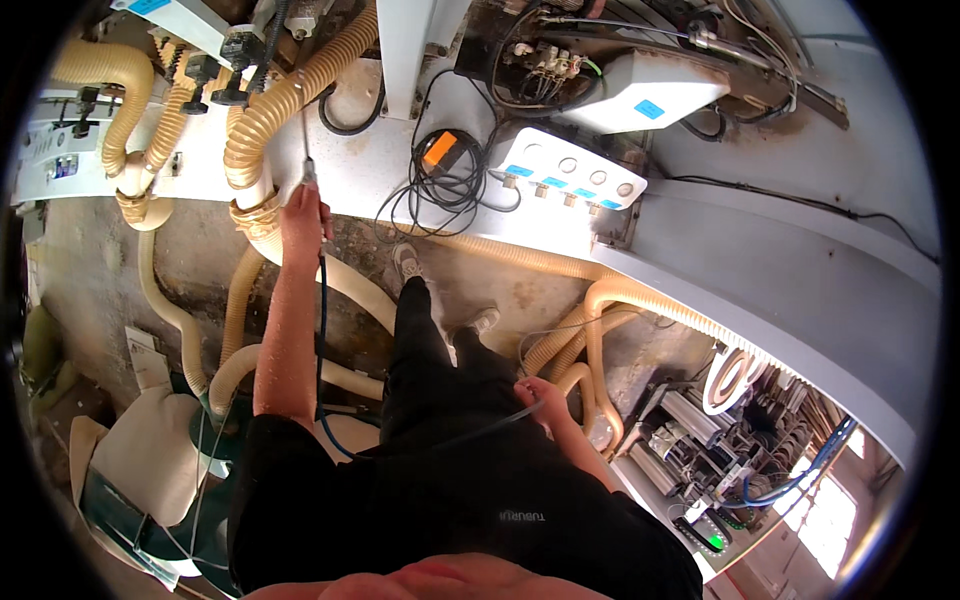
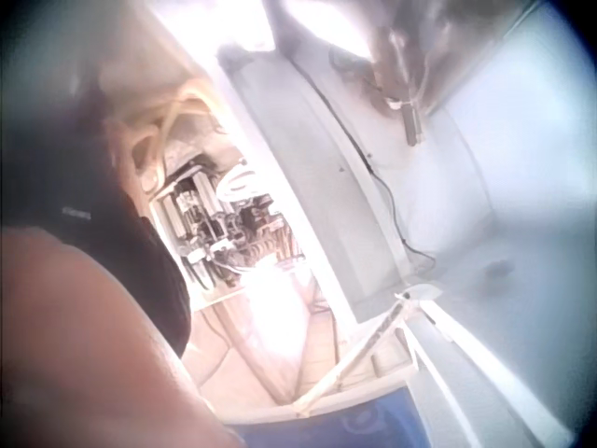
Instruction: The person uses a handheld air blower to clean dust and debris from various parts of a large industrial machine. They direct the nozzle into crevices, around control panels, and along flexible hoses to dislodge accumulated dust.
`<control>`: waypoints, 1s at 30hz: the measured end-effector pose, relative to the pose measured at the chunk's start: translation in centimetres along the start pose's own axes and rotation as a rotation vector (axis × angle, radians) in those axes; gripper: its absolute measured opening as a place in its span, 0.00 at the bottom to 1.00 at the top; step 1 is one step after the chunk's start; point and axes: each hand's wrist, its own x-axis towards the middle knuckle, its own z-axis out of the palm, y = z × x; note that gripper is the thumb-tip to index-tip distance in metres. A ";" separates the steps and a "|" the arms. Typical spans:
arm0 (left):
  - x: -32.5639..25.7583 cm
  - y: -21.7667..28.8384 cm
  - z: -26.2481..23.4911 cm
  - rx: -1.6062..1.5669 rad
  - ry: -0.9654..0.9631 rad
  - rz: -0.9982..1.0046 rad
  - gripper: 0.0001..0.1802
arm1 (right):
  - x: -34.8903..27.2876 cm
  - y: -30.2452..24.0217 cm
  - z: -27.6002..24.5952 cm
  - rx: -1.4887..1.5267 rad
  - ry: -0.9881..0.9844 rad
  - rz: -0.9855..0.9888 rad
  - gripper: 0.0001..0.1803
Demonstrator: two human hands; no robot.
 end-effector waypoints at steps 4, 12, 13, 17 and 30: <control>-4.5 -1.1 1.5 -0.051 0.039 0.001 0.18 | 0.4 3.7 0.1 0.098 0.004 -0.014 0.14; -20.4 -13.7 0.9 -0.120 0.111 -0.280 0.18 | -1.4 15.8 0.2 0.312 0.142 -0.052 0.11; -22.8 -15.0 1.1 -0.109 0.066 -0.322 0.17 | -2.7 16.0 -0.3 0.321 0.157 -0.024 0.11; -31.5 -17.6 3.7 0.137 -0.293 -0.437 0.16 | -4.9 23.5 0.1 0.468 0.147 0.080 0.13; -37.1 -14.5 28.4 0.296 -0.830 -0.004 0.19 | -11.1 38.0 2.1 0.970 0.379 0.199 0.13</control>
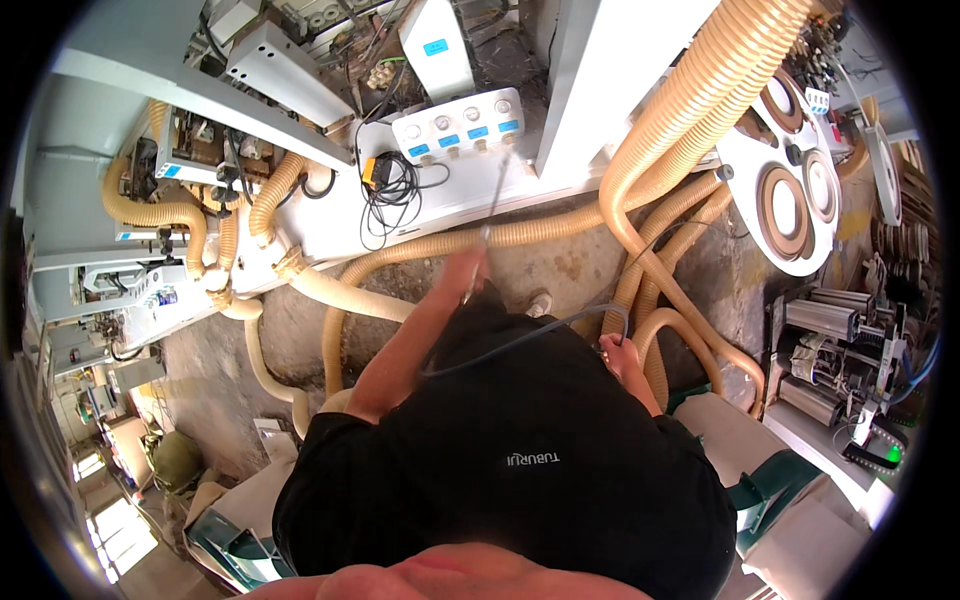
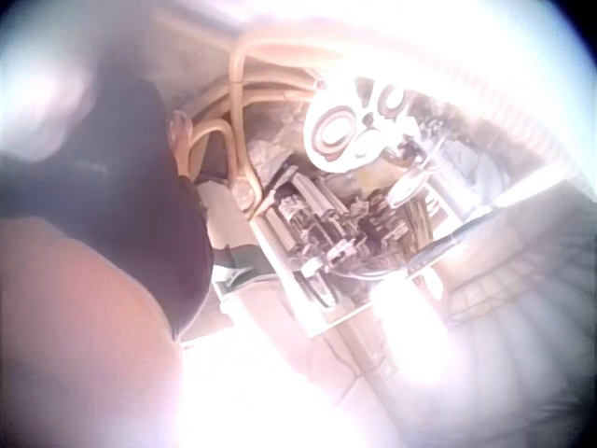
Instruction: The person uses a handheld air blower to clean dust and debris from various parts of a large industrial machine. They direct the nozzle into crevices, around control panels, and along flexible hoses to dislodge accumulated dust.
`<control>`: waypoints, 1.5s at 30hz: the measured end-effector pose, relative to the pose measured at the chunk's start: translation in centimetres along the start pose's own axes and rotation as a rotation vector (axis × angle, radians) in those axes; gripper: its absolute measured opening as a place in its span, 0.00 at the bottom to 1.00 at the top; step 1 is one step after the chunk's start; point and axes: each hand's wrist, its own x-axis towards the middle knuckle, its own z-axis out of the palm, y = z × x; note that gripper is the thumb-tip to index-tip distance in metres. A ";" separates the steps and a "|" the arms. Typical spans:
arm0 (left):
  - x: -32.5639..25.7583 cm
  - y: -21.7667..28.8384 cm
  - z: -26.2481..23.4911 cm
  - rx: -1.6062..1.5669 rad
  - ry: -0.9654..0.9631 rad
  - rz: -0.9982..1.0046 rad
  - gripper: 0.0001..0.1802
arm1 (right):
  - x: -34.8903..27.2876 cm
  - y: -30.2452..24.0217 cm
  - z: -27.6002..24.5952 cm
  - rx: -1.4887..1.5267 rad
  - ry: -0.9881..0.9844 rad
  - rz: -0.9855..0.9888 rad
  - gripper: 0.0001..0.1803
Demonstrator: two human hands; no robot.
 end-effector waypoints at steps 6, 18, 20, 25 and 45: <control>11.1 6.1 0.8 0.061 0.007 0.123 0.23 | -0.6 -1.9 0.9 0.189 0.044 -0.071 0.11; 37.2 15.3 3.5 -0.350 0.079 -0.031 0.21 | -4.7 -5.8 4.5 0.253 0.086 -0.108 0.10; 38.4 18.8 4.7 -0.485 0.100 -0.096 0.19 | -5.9 -5.6 5.3 0.338 0.072 -0.125 0.10; 47.2 20.9 3.6 -0.585 0.161 -0.164 0.13 | -7.8 -7.2 8.2 0.219 0.106 -0.078 0.10; 63.5 15.5 0.5 -0.606 0.040 -0.393 0.07 | -9.3 -13.6 10.0 0.002 0.119 0.170 0.10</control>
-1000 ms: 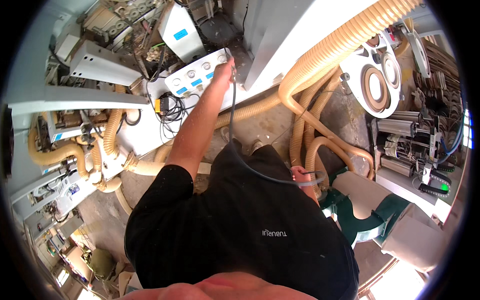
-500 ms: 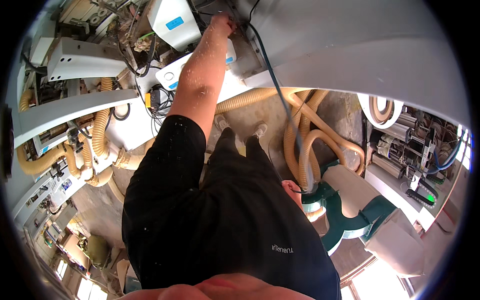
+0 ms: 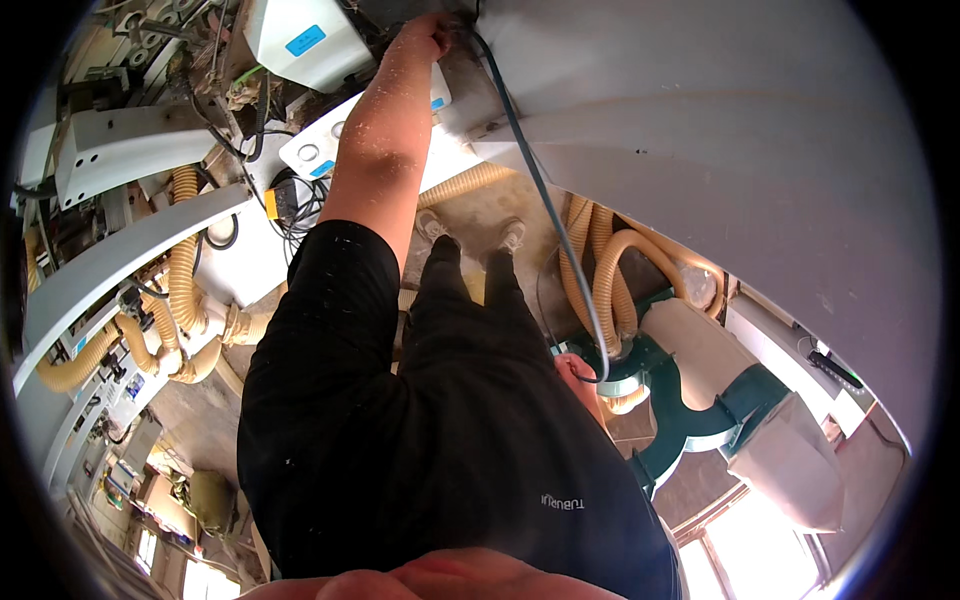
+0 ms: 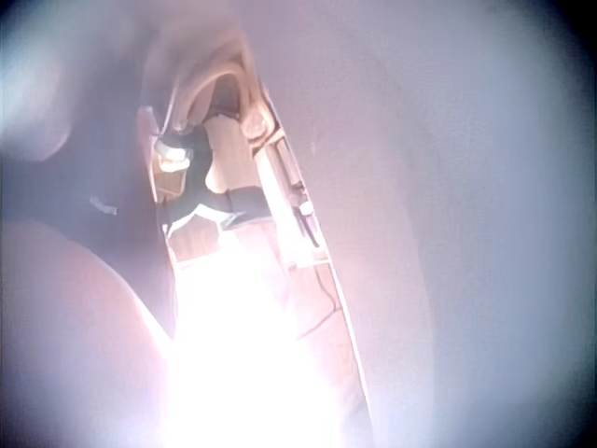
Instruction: The person uses a handheld air blower to clean dust and debris from various parts of a large industrial machine. They direct the nozzle into crevices, around control panels, and along flexible hoses to dislodge accumulated dust.
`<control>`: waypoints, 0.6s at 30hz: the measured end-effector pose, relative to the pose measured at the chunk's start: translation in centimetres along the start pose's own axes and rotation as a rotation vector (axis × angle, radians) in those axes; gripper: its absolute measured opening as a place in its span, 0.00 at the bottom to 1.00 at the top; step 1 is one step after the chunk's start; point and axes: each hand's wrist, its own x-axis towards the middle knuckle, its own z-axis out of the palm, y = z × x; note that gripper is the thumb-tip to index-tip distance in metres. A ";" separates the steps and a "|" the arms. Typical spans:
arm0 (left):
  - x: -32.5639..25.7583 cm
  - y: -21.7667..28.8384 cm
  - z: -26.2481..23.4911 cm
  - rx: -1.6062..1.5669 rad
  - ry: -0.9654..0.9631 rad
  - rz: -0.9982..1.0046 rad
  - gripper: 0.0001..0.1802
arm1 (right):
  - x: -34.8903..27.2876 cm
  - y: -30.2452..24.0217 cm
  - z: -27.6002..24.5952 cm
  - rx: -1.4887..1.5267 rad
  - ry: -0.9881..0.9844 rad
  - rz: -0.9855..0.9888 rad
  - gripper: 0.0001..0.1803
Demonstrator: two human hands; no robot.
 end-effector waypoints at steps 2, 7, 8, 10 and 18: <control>1.1 -0.4 -0.3 0.010 0.121 0.031 0.07 | 0.2 1.0 0.2 0.017 -0.008 -0.031 0.11; 4.5 0.9 -0.8 0.026 0.102 0.108 0.08 | 0.6 2.0 1.1 -0.043 -0.011 -0.056 0.11; 4.7 0.8 -0.9 0.034 0.102 0.111 0.08 | 0.4 2.1 1.3 -0.047 -0.003 -0.021 0.10; 5.2 1.0 -0.5 0.039 0.093 0.107 0.08 | 0.3 2.3 1.5 -0.046 0.020 -0.010 0.11; 3.8 0.7 0.7 0.066 0.083 0.148 0.10 | 0.3 1.8 3.1 -0.052 0.036 -0.043 0.11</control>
